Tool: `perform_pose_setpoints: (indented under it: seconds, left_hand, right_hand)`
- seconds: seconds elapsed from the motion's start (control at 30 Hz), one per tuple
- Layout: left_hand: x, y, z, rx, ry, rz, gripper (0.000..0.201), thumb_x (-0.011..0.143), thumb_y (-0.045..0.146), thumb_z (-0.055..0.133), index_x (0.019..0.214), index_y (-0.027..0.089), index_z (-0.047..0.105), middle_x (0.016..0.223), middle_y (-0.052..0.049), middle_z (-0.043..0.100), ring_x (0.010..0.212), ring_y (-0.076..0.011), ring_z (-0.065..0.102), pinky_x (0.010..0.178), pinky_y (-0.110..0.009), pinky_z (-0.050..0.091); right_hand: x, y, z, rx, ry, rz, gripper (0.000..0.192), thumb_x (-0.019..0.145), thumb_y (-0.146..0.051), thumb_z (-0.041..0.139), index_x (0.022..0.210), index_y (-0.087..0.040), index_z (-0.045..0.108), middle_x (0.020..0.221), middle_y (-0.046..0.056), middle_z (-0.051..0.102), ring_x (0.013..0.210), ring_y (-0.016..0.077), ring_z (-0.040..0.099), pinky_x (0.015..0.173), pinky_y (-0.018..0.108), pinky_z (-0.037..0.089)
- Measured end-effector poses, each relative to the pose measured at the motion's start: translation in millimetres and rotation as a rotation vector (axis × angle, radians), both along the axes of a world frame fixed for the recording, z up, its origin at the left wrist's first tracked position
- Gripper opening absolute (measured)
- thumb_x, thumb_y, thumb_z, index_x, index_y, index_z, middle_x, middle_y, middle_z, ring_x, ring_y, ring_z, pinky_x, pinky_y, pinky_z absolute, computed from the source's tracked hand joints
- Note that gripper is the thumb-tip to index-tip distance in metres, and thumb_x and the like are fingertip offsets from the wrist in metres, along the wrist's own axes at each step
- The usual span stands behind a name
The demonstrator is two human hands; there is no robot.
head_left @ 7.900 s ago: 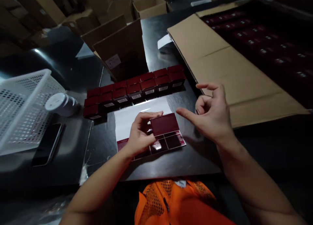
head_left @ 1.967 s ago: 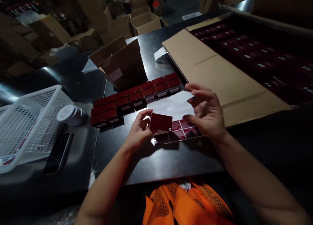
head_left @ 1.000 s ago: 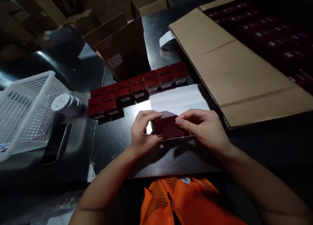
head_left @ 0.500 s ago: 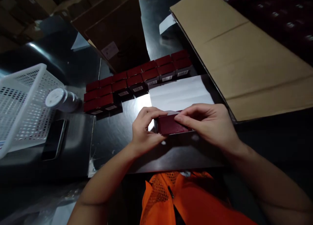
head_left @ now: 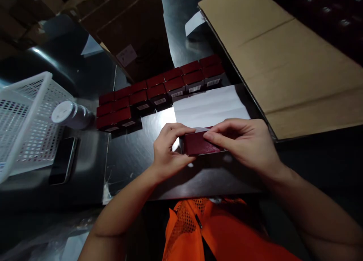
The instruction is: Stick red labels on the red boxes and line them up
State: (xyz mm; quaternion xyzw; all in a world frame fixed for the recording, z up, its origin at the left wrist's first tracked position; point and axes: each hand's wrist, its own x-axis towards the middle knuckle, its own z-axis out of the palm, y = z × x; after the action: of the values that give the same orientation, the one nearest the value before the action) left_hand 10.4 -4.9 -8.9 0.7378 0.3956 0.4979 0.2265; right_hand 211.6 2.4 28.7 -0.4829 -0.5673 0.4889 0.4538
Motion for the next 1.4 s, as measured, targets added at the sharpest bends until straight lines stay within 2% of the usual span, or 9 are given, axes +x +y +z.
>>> perform_pose_setpoints:
  seconds: [0.43,0.63,0.7,0.8,0.9,1.0,1.13,1.27,1.4]
  left_hand:
    - [3.9,-5.0,2.4,-0.015,0.056,0.074,0.045,0.068,0.024,0.085,0.109,0.024,0.067,0.097,-0.003,0.064,0.090,-0.0179,0.063,0.071,-0.029,0.056]
    - [5.9,-2.7,0.1,-0.107,-0.123,0.069,0.047,0.063,0.028,0.090,0.103,0.024,0.067,0.098,-0.002,0.061,0.089,-0.0173,0.062,0.071,-0.028,0.053]
    - [6.5,-1.6,1.6,-0.161,-0.233,0.073,0.049,0.061,0.031,0.092,0.102,0.025,0.065,0.099,-0.002,0.061,0.089,-0.0170,0.062,0.073,-0.029,0.053]
    - [6.3,-1.1,2.2,-0.264,-0.365,0.073,0.053,0.061,0.040,0.092,0.103,0.029,0.062,0.100,-0.001,0.061,0.091,-0.0177,0.061,0.078,-0.032,0.053]
    - [5.9,-0.3,-2.9,-0.331,-0.401,0.043,0.054,0.064,0.046,0.089,0.106,0.030,0.060,0.102,-0.001,0.061,0.092,-0.0197,0.061,0.082,-0.036,0.053]
    - [7.2,2.1,-10.6,-0.336,-0.266,0.036,0.064,0.070,0.046,0.085,0.123,0.029,0.054,0.122,-0.006,0.058,0.113,-0.0263,0.059,0.099,-0.046,0.049]
    - [13.1,3.4,-16.4,-0.239,0.246,0.013,0.061,0.078,0.048,0.077,0.126,0.019,0.055,0.126,-0.016,0.059,0.120,-0.0360,0.055,0.104,-0.056,0.044]
    - [19.8,-3.7,-15.8,-0.221,0.706,-0.039,0.057,0.085,0.047,0.069,0.127,0.011,0.057,0.132,-0.022,0.058,0.128,-0.0393,0.051,0.111,-0.056,0.038]
    - [19.3,-6.3,-13.8,-0.216,0.780,-0.039,0.064,0.086,0.048,0.067,0.136,0.011,0.052,0.137,-0.020,0.057,0.126,-0.0360,0.054,0.112,-0.052,0.040]
  right_hand:
    - [-1.1,-3.2,-7.8,0.229,-0.207,-0.083,0.015,0.079,-0.039,0.082,0.085,-0.026,0.079,0.070,0.000,0.068,0.058,0.0170,0.058,0.055,0.030,0.047]
    - [20.2,16.6,-8.1,0.285,-0.207,-0.285,0.083,0.073,-0.029,0.086,0.147,-0.030,0.048,0.066,-0.008,0.044,0.054,0.0118,0.043,0.057,0.025,0.046]
    - [24.6,23.8,-8.2,0.322,-0.079,-0.197,0.080,0.071,-0.032,0.088,0.142,-0.030,0.051,0.084,-0.003,0.056,0.069,0.0140,0.056,0.065,0.025,0.053]
    - [22.3,27.8,-9.9,0.355,0.005,0.215,0.081,0.061,-0.035,0.094,0.133,-0.029,0.059,0.118,0.005,0.060,0.102,0.0237,0.063,0.081,0.032,0.058]
    - [16.3,24.9,-13.6,0.438,-0.053,0.332,0.056,0.070,-0.024,0.088,0.122,-0.029,0.067,0.114,0.004,0.065,0.104,0.0230,0.064,0.084,0.031,0.058]
    - [16.1,23.3,-14.4,0.553,-0.108,0.182,0.049,0.077,-0.014,0.079,0.121,-0.033,0.069,0.111,0.002,0.066,0.101,0.0206,0.064,0.084,0.031,0.059]
    - [7.1,35.2,-2.1,0.636,-0.210,-0.026,0.049,0.081,-0.020,0.076,0.127,-0.034,0.068,0.120,0.006,0.054,0.109,0.0242,0.060,0.087,0.039,0.061]
    - [-38.8,54.5,9.1,0.774,-0.467,0.197,0.051,0.081,-0.017,0.072,0.131,-0.025,0.064,0.110,0.009,0.059,0.103,0.0263,0.061,0.092,0.046,0.057]
    - [-87.0,70.6,6.0,0.771,-0.415,0.383,0.058,0.073,-0.011,0.069,0.130,-0.022,0.057,0.109,0.008,0.062,0.099,0.0262,0.064,0.088,0.044,0.058]
